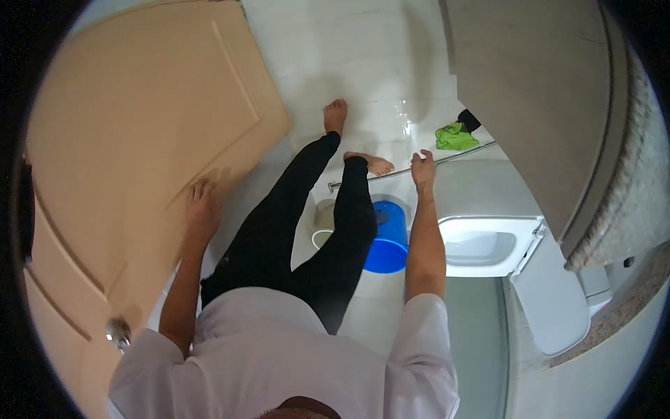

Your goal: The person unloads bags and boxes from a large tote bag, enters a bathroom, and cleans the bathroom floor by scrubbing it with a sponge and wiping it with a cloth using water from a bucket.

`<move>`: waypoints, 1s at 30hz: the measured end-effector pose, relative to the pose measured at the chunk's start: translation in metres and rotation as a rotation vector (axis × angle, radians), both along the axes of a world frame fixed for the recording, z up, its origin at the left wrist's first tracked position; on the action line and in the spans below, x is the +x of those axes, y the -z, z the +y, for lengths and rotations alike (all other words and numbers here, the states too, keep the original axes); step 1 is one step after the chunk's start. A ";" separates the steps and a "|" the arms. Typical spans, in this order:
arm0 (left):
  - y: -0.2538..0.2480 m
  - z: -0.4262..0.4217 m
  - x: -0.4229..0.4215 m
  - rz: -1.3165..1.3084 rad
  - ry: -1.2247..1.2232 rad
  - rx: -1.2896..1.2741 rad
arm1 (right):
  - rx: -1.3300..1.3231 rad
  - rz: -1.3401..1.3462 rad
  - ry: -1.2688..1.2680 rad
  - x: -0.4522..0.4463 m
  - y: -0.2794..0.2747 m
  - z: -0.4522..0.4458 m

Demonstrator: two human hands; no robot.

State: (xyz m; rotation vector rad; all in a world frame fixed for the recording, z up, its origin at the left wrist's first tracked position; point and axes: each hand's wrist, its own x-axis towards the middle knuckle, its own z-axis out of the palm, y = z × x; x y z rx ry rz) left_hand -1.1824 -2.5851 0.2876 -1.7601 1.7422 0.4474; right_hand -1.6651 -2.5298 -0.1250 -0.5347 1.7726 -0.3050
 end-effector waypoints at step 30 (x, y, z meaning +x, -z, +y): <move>0.128 0.035 0.107 -0.167 -0.038 -0.444 | -0.440 0.871 -0.441 -0.098 0.247 -0.067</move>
